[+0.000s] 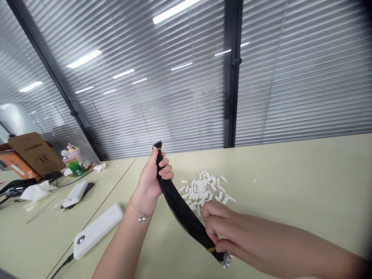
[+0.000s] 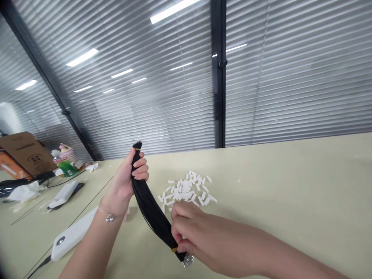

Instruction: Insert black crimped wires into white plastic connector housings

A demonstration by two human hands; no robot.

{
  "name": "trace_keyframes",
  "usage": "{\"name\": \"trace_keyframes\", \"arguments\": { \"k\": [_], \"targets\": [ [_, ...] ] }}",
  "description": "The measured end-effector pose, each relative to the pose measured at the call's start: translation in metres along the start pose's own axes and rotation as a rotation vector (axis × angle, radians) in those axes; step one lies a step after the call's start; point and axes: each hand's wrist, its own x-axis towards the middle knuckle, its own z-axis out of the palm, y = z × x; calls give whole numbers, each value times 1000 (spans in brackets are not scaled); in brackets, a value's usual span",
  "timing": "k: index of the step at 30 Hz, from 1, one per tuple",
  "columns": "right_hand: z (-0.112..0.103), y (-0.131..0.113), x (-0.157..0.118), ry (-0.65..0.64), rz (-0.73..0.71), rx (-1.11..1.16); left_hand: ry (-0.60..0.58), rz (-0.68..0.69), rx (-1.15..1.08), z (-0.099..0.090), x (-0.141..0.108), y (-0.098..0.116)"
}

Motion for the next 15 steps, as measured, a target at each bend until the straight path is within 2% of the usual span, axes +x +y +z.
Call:
{"name": "trace_keyframes", "arguments": {
  "k": [2,7,11,15],
  "targets": [
    [0,3,-4,18,8,-25,-6,-18,7,-2,1,2],
    [10,14,-7,177,-17,-83,-21,-39,15,-5,3,7],
    [18,14,-4,193,61,18,-21,-40,2,-7,5,8],
    [19,13,-6,201,6,-22,-19,-59,-6,-7,5,6]
  ]
}}
